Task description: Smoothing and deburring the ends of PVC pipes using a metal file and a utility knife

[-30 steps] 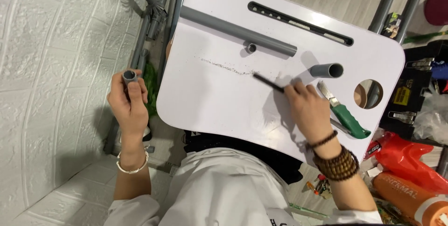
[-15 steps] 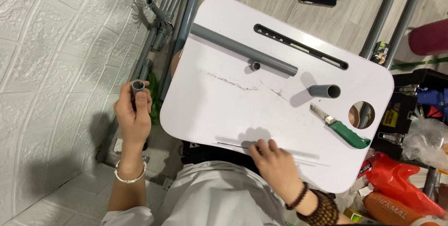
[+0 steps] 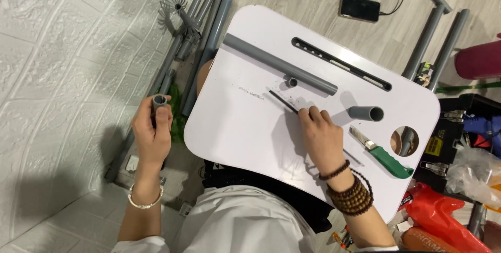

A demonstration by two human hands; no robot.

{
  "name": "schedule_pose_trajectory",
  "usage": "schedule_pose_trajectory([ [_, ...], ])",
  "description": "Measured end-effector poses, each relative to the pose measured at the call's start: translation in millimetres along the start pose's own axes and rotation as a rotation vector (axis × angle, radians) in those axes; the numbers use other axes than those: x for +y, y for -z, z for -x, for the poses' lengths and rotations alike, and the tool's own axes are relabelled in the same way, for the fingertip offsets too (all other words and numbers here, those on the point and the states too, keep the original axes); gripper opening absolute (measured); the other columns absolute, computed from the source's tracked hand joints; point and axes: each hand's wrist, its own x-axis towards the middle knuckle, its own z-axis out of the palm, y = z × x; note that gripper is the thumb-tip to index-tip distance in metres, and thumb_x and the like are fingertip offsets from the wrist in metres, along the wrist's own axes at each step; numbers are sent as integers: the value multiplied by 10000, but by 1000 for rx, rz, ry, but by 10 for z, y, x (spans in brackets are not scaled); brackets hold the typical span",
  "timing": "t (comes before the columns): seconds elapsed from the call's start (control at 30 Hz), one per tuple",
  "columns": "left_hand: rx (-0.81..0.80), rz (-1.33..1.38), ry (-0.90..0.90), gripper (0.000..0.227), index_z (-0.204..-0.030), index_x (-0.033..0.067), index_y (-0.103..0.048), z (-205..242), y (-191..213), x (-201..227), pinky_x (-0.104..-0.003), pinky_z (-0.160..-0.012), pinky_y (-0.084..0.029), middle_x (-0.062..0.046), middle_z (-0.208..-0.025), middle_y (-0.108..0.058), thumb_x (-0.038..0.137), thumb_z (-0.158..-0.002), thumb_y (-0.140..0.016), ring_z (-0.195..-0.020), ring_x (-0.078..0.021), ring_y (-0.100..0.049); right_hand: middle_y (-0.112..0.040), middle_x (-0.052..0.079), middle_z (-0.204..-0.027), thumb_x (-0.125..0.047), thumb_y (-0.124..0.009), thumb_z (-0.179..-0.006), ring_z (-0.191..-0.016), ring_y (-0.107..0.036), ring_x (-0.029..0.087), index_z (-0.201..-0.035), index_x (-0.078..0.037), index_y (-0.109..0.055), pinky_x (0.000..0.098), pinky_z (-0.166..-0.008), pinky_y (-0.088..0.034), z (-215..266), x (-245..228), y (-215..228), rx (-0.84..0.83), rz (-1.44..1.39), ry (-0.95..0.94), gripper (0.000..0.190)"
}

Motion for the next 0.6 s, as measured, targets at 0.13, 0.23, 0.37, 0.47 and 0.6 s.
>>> schedule_pose_trajectory([
  [0.13, -6, -39, -4, 386, -1154, -13, -649, 6, 1, 5, -315, -485, -468, -72, -688, -578, 299, -1183, -423, -488, -148, -530, -667, -7, -884, -160, -658, -954, -834, -735, 216, -983, -204, -662, 316, -550, -601, 5, -488, 188, -13, -39, 98, 52],
  [0.23, -6, -24, -25, 398, -1145, -25, -641, -53, -45, 74, -349, -474, -474, -99, -683, -582, 298, -1187, -413, -489, -168, -538, -673, 34, -903, -162, -678, -926, -806, -737, 257, -989, -174, -681, 352, -535, -607, -178, -837, 148, 27, -142, 238, 65],
  [0.37, 3, -12, 0, 408, -1160, -19, -647, -22, -27, 71, -339, -474, -478, -98, -688, -592, 318, -1177, -418, -486, -164, -539, -643, 52, -897, -111, -782, -836, -786, -713, 259, -1001, -143, -650, 379, -522, -604, -372, -930, -52, 54, -141, 195, 214],
  [0.47, -7, 0, 14, 417, -1168, -16, -642, -7, -24, 77, -339, -476, -473, -99, -697, -592, 328, -1178, -406, -494, -161, -537, -651, 52, -893, -123, -805, -830, -789, -727, 267, -988, -131, -648, 400, -516, -607, -541, -765, 10, 58, -126, 89, 223],
  [0.6, -13, 29, -2, 381, -1176, -4, -637, -18, -78, 24, -354, -466, -463, -107, -700, -590, 289, -1180, -392, -492, -173, -536, -615, 10, -807, -232, -682, -986, -783, -708, 212, -889, -171, -642, 347, -490, -585, -486, -538, -60, 186, -21, -6, 122],
])
